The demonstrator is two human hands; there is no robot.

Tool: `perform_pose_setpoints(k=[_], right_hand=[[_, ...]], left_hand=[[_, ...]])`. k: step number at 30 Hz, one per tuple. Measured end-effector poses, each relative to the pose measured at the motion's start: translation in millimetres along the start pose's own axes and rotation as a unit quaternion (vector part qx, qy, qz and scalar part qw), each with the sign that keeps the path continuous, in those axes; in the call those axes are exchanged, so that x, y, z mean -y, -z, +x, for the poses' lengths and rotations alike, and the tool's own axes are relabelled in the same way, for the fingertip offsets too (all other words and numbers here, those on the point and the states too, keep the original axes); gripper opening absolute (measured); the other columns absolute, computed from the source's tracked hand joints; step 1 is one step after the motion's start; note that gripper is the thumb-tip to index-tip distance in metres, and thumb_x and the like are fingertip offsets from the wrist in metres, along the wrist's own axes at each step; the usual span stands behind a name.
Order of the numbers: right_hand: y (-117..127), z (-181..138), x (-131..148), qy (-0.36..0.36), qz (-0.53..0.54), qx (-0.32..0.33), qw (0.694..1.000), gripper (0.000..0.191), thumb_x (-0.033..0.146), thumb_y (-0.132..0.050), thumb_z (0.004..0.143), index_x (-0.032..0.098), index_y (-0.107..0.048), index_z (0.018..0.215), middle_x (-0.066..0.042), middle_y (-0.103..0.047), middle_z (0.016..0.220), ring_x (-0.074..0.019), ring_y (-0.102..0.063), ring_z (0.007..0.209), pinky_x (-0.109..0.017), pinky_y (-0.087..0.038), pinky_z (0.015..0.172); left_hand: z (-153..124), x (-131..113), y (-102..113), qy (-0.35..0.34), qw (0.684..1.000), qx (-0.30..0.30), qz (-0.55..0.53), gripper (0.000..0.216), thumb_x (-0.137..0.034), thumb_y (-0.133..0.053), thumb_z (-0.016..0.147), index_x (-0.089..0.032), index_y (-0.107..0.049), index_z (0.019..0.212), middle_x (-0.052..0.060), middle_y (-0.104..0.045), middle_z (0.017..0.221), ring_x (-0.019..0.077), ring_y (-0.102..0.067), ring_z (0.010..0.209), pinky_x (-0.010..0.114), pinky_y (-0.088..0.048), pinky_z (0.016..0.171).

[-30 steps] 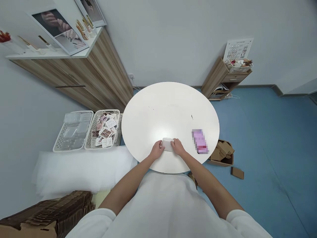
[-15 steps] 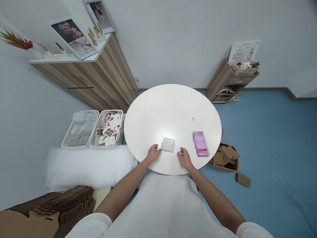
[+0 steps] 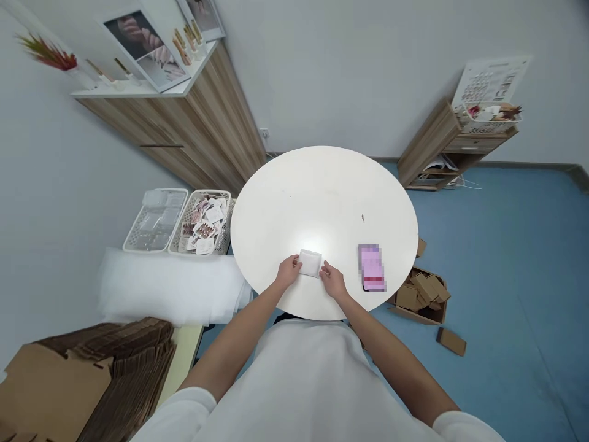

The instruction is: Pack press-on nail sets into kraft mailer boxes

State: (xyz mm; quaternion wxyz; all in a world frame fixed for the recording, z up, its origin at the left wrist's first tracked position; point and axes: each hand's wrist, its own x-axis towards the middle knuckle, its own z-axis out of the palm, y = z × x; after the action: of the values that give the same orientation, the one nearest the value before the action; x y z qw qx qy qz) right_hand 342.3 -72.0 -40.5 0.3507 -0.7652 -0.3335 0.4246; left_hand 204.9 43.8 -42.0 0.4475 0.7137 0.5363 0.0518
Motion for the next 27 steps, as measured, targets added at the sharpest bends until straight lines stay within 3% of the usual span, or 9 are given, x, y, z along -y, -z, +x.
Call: perform_pose_setpoints(k=[7, 14, 21, 27], right_hand=[[-6.9, 1.0, 12.0, 0.008, -0.004, 0.049, 0.999, 0.044, 0.025, -0.040, 0.079, 0.023, -0.042, 0.123, -0.004, -0.063, 0.102, -0.0189, -0.060, 0.092, -0.033, -0.047, 0.077], [-26.1, 1.8, 23.7, -0.004, 0.012, 0.070, 0.997, 0.052, 0.026, -0.040, 0.079, 0.023, -0.032, 0.130, -0.005, -0.056, 0.114, -0.0183, -0.054, 0.103, -0.035, -0.045, 0.086], [-75.5, 34.5, 59.0, -0.007, 0.006, 0.067, 0.998, 0.062, 0.028, -0.049, 0.074, 0.019, -0.030, 0.132, -0.011, -0.045, 0.121, -0.0203, -0.052, 0.102, -0.034, -0.045, 0.088], [-128.5, 76.5, 103.8, -0.001, 0.024, 0.082, 0.996, 0.062, 0.029, -0.052, 0.072, 0.022, -0.032, 0.130, -0.007, -0.044, 0.125, -0.0192, -0.051, 0.103, -0.036, -0.044, 0.090]], left_hand=[[-4.6, 4.8, -5.9, 0.057, 0.994, -0.052, -0.077, 0.034, -0.030, -0.056, 0.073, -0.018, -0.048, 0.105, 0.004, -0.059, 0.090, 0.0136, -0.058, 0.072, 0.029, -0.048, 0.070], [-11.3, 15.8, 5.3, -0.011, 0.993, -0.088, -0.084, 0.017, -0.028, -0.049, 0.078, -0.020, -0.054, 0.093, 0.004, -0.058, 0.094, 0.0148, -0.056, 0.078, 0.031, -0.049, 0.072], [1.8, 47.5, 52.9, -0.012, 0.987, -0.110, -0.113, 0.032, -0.023, -0.048, 0.078, -0.019, -0.051, 0.109, 0.008, -0.049, 0.106, 0.0174, -0.053, 0.090, 0.030, -0.050, 0.070], [31.7, 80.6, 109.6, -0.036, 0.982, -0.150, -0.107, 0.036, -0.023, -0.049, 0.076, -0.018, -0.050, 0.112, 0.008, -0.053, 0.105, 0.0198, -0.050, 0.100, 0.035, -0.042, 0.087]])
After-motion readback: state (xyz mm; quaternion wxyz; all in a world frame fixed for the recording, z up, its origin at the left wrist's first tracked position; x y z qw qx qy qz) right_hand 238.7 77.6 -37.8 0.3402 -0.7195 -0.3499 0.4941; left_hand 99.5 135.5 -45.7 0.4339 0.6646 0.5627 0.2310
